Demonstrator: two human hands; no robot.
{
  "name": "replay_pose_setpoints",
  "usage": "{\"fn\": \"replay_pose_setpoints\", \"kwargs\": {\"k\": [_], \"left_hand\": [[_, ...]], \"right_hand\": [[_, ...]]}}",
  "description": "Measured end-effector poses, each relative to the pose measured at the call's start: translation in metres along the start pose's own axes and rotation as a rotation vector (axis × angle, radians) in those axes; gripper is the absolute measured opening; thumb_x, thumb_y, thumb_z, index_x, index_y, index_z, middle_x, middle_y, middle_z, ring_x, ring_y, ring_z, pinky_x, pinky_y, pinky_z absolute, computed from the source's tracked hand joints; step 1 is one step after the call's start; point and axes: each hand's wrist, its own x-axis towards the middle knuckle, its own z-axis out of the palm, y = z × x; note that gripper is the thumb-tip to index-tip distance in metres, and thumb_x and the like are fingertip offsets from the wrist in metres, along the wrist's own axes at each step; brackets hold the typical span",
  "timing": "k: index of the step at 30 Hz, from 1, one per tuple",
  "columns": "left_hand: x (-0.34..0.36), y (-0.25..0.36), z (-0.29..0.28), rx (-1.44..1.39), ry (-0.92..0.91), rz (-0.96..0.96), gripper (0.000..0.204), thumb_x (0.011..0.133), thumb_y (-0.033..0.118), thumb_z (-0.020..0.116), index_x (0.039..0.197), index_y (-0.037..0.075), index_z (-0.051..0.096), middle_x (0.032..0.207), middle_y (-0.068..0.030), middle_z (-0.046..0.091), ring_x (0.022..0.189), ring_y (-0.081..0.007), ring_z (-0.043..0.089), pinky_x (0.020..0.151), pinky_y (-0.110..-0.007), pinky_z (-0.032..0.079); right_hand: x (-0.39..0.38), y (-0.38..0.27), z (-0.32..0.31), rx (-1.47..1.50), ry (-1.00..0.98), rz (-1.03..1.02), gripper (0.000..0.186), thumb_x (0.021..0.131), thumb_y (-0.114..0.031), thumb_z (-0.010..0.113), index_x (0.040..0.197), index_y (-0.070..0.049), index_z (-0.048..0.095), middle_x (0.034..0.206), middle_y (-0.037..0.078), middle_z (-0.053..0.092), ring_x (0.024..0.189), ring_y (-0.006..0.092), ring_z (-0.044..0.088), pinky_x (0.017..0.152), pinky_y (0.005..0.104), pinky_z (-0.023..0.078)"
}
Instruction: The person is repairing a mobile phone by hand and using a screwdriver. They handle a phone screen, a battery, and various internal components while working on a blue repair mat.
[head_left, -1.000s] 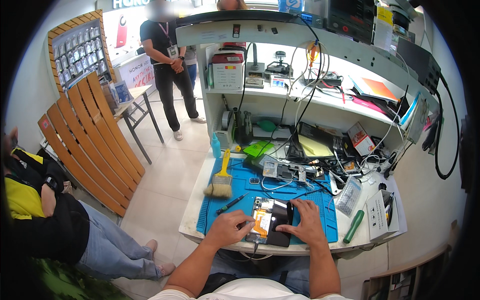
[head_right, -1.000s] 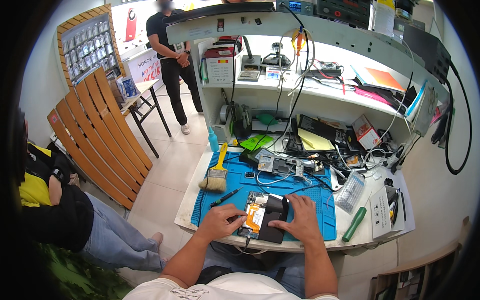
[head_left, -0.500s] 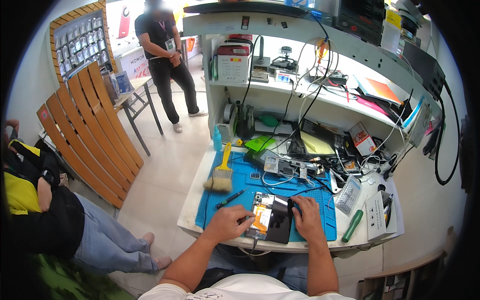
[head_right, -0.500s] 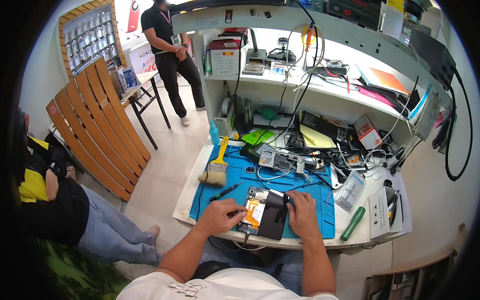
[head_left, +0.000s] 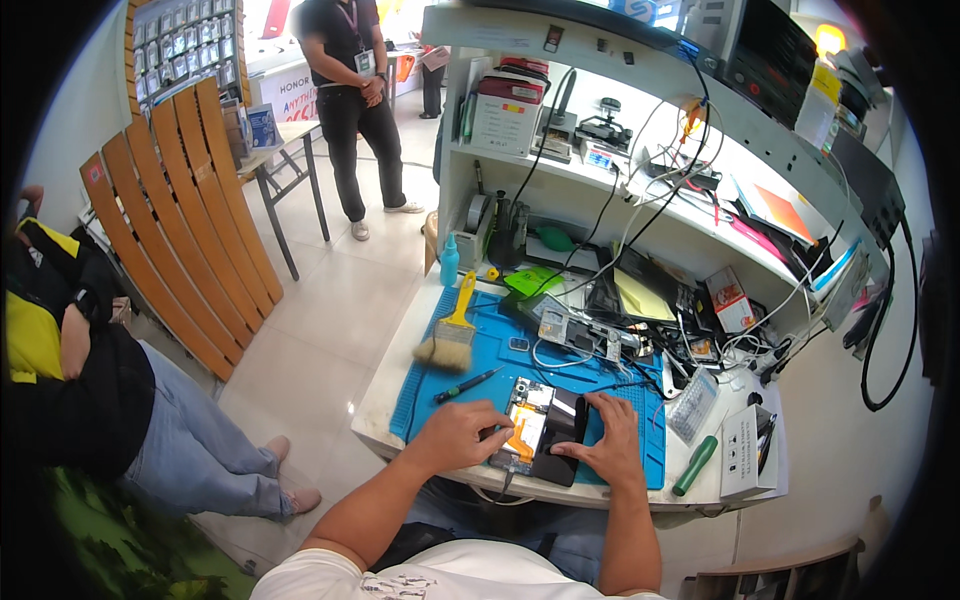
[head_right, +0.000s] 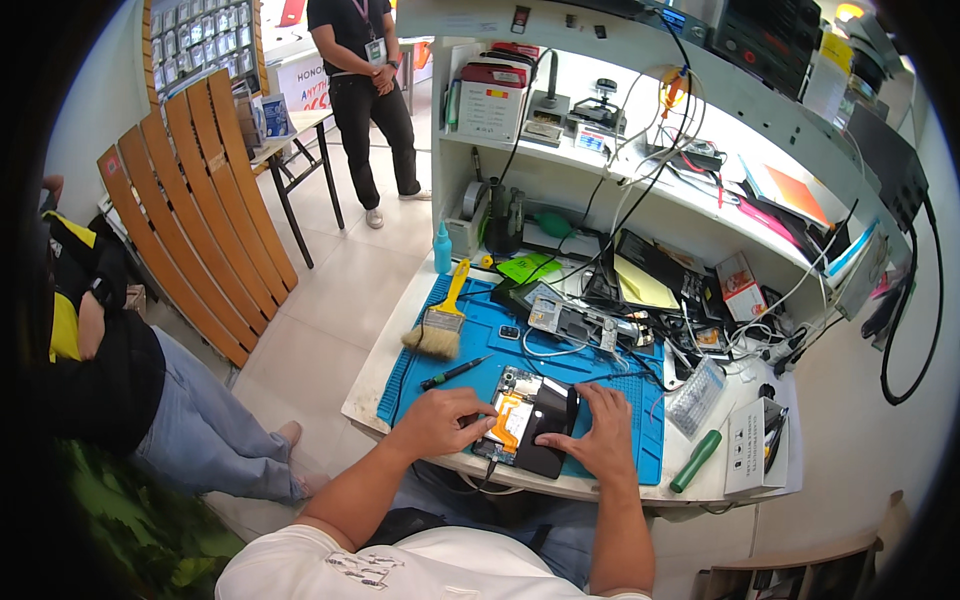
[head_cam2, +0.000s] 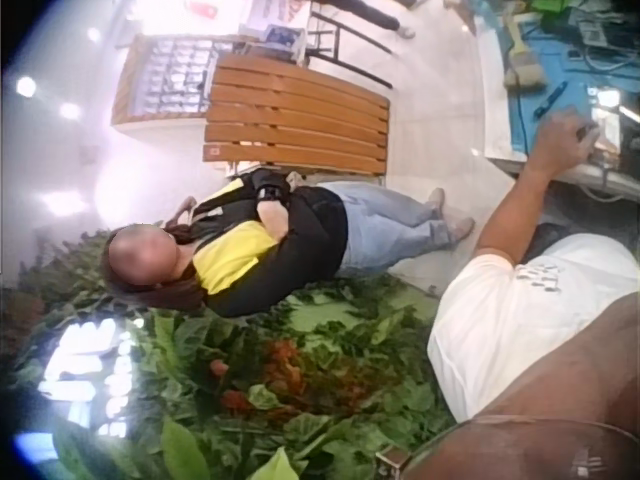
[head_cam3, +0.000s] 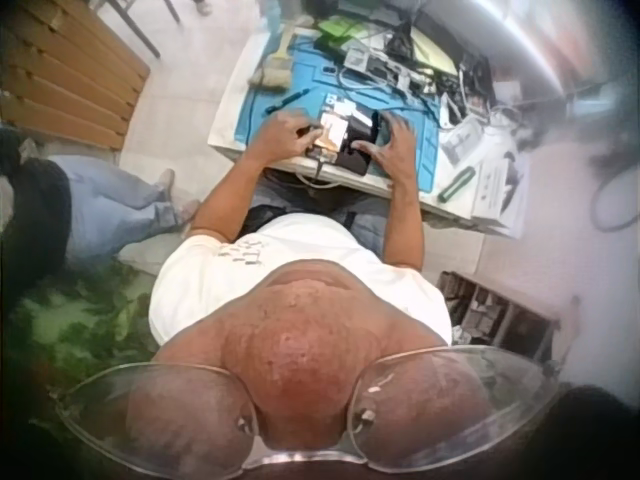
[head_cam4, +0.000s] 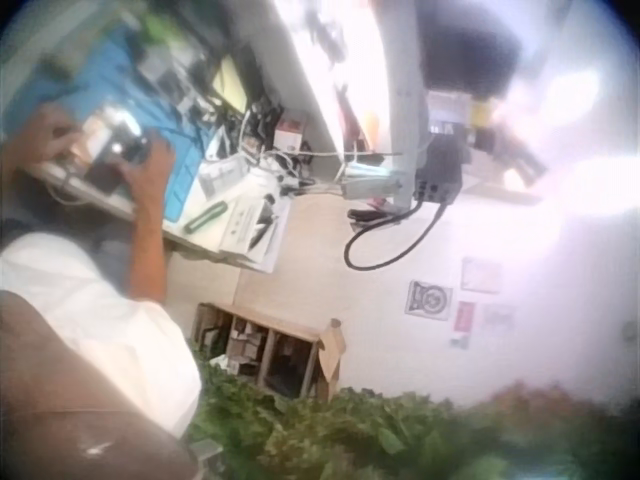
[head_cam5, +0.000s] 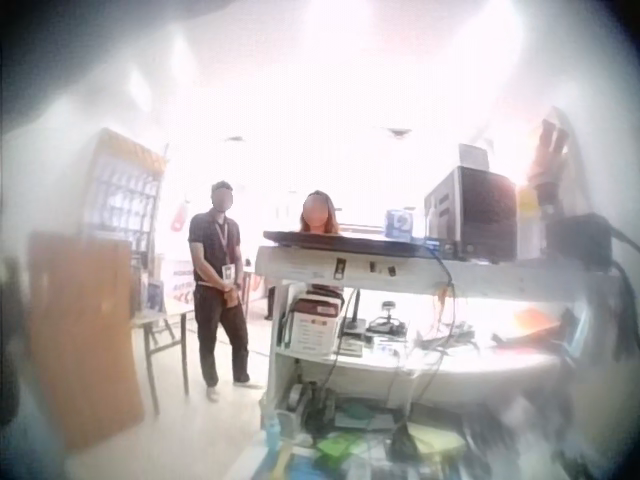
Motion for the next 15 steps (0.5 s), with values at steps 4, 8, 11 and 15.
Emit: {"fn": "replay_pose_setpoints", "kwargs": {"k": [4,8,11,15], "left_hand": [[-0.001,-0.005,0.005,-0.009,0.036,0.053,0.016,0.1,0.025,0.084,0.106,0.01,0.087,0.092,-0.0069,0.077,0.071,-0.0254,0.073,0.065,-0.038,0.058],[-0.002,-0.004,0.003,0.001,0.029,0.043,0.015,0.101,0.025,0.083,0.106,0.011,0.086,0.092,-0.0064,0.077,0.071,-0.0255,0.073,0.066,-0.039,0.058],[-0.003,-0.003,0.002,-0.015,0.02,0.033,0.014,0.101,0.024,0.083,0.105,0.011,0.086,0.091,-0.0063,0.076,0.071,-0.0257,0.073,0.066,-0.039,0.058],[-0.004,-0.007,0.004,-0.016,0.046,0.064,0.013,0.1,0.024,0.083,0.105,0.012,0.086,0.09,-0.0062,0.075,0.071,-0.0265,0.072,0.066,-0.04,0.058]], "right_hand": [[-0.003,0.01,0.009,0.032,0.04,0.037,0.076,0.077,-0.044,0.101,0.134,-0.002,0.074,0.137,0.015,0.075,0.129,0.0374,0.064,0.112,0.052,0.047],[-0.004,0.018,0.016,0.062,0.053,0.033,0.047,0.094,-0.022,0.088,0.135,-0.005,0.074,0.137,0.016,0.076,0.129,0.0386,0.064,0.112,0.0523,0.046],[-0.005,0.023,0.021,0.036,0.055,0.026,0.037,0.1,-0.011,0.079,0.136,-0.006,0.074,0.136,0.017,0.076,0.13,0.0397,0.064,0.112,0.0525,0.046],[-0.003,0.017,0.019,0.003,0.059,0.041,0.033,0.1,-0.005,0.077,0.133,-0.004,0.075,0.135,0.018,0.076,0.13,0.0402,0.065,0.115,0.0502,0.049]]}}
